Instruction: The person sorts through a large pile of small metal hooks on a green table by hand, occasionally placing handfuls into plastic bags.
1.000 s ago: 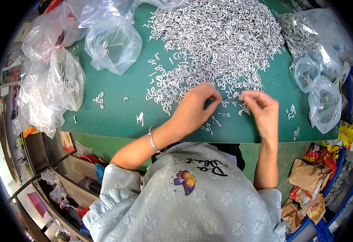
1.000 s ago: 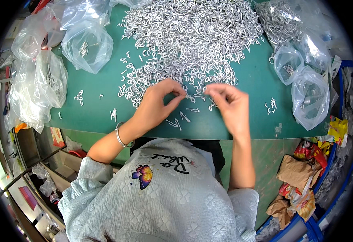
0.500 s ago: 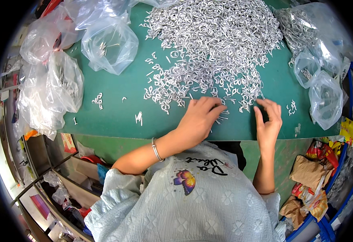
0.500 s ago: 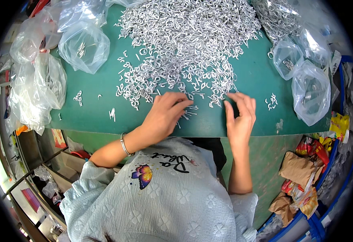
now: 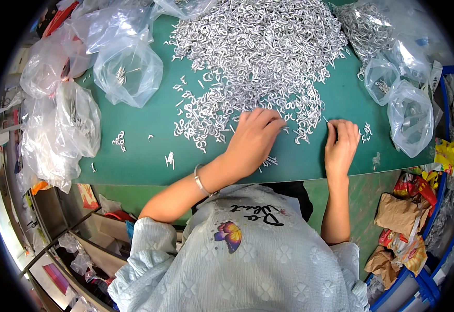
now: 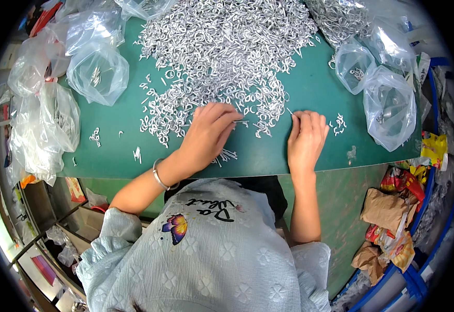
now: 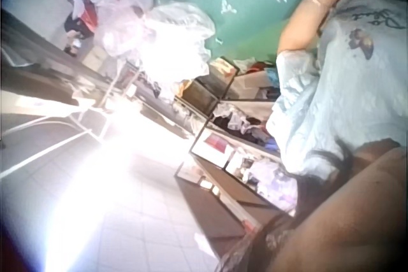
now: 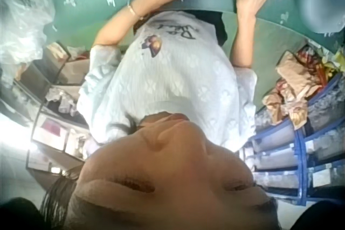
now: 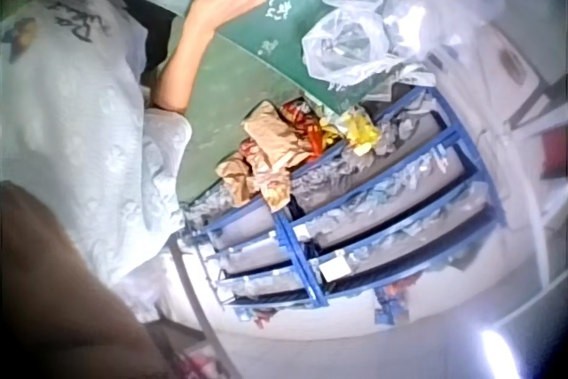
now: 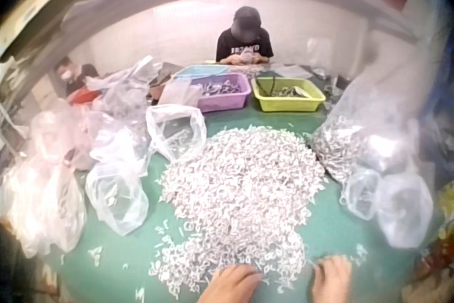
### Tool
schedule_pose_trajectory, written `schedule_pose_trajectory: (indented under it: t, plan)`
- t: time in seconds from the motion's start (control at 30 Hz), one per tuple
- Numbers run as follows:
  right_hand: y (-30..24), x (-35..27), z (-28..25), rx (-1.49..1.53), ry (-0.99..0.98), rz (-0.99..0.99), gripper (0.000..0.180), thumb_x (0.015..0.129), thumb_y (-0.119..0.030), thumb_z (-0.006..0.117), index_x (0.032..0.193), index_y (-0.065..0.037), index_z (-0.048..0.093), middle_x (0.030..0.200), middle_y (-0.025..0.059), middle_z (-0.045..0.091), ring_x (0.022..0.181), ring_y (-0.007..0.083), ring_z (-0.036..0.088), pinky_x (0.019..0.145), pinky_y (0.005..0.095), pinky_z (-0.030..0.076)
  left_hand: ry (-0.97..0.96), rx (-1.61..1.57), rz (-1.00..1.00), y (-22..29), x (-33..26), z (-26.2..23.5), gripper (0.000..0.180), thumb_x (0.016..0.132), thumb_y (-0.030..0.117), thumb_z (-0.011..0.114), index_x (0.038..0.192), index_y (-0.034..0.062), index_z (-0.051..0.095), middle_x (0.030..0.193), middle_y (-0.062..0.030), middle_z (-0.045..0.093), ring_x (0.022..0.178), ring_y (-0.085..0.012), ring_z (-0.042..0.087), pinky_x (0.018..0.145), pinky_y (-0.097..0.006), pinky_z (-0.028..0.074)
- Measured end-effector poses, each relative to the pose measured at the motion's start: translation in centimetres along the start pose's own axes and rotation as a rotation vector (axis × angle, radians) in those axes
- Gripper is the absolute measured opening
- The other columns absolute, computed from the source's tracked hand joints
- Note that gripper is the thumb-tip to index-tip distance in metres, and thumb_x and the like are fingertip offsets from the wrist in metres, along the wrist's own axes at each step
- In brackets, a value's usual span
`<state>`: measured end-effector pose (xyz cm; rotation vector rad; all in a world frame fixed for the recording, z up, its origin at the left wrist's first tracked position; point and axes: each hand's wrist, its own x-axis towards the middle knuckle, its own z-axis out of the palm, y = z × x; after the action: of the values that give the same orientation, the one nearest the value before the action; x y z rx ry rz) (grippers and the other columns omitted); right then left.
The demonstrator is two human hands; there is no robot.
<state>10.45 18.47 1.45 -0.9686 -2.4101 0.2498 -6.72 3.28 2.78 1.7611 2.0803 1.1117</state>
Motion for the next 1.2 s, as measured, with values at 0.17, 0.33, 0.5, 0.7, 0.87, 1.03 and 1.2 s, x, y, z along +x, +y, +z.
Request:
schedule_pose_trajectory:
  t: [0.17,0.33,0.5,0.7,0.87,1.03,1.2]
  plan:
    - [-3.8,-1.7,-1.9,0.364,-0.142,-0.059,0.005,0.079,-0.001,0.067,0.083,-0.003,0.064,0.086,0.0088,0.061,0.082,0.0269,0.055,0.075,0.0380,0.040,0.033,0.064,0.118,-0.8,5.1,2.4,0.029,0.083,0.005,0.064,0.112,0.0067,0.061,0.107,-0.0065,0.058,0.099,-0.0251,0.053,0.081,-0.038,0.036]
    - [-5.2,-2.1,-1.4,0.423,-0.178,-0.042,0.009,0.076,-0.002,0.071,0.083,-0.004,0.066,0.086,0.0097,0.063,0.081,0.0283,0.056,0.076,0.0376,0.042,-0.103,0.211,0.139,-2.2,7.2,3.3,0.021,0.083,0.008,0.065,0.103,0.0078,0.064,0.106,-0.0046,0.059,0.099,-0.0233,0.054,0.082,-0.039,0.035]
    - [-2.2,0.8,-0.5,0.156,-0.025,0.052,0.017,0.077,-0.008,0.073,0.089,-0.002,0.064,0.094,0.0107,0.063,0.088,0.0300,0.055,0.080,0.0390,0.041,0.060,0.217,0.073,-3.7,6.8,1.7,0.011,0.084,0.009,0.064,0.095,0.0068,0.065,0.097,-0.0047,0.061,0.094,-0.0229,0.056,0.081,-0.037,0.036]
    - [-2.1,0.4,0.6,0.381,-0.188,0.059,0.012,0.077,-0.004,0.071,0.086,-0.002,0.063,0.085,0.0106,0.062,0.081,0.0274,0.055,0.073,0.0369,0.042,0.096,0.083,-0.068,-3.1,5.4,-0.9,0.012,0.085,0.002,0.062,0.096,0.0021,0.066,0.088,-0.0107,0.063,0.082,-0.0308,0.058,0.075,-0.040,0.042]
    - [-0.8,3.1,0.9,0.795,-0.156,0.387,0.011,0.086,-0.007,0.068,0.093,0.001,0.069,0.073,-0.0020,0.059,0.066,0.0047,0.043,0.058,0.0214,0.035,0.178,0.090,-0.054,-4.2,5.8,-1.3,0.014,0.085,-0.001,0.059,0.098,0.0011,0.066,0.086,-0.0127,0.062,0.077,-0.0330,0.059,0.071,-0.041,0.044]
    - [0.0,6.0,1.6,1.049,-0.278,0.455,0.016,0.089,-0.012,0.067,0.092,0.004,0.069,0.080,-0.0028,0.064,0.067,0.0031,0.048,0.062,0.0205,0.040,0.160,0.048,-0.127,-4.7,6.0,-0.5,0.011,0.084,0.001,0.061,0.094,0.0042,0.066,0.084,-0.0103,0.061,0.078,-0.0295,0.059,0.073,-0.040,0.042]
    - [1.6,6.6,1.0,0.421,-0.183,0.249,0.010,0.085,-0.006,0.066,0.092,0.001,0.067,0.083,0.0086,0.067,0.069,0.0187,0.056,0.067,0.0309,0.046,0.122,-0.035,-0.174,-3.6,6.1,-1.0,0.011,0.083,-0.001,0.064,0.093,-0.0004,0.067,0.084,-0.0126,0.064,0.077,-0.0303,0.062,0.070,-0.037,0.049]
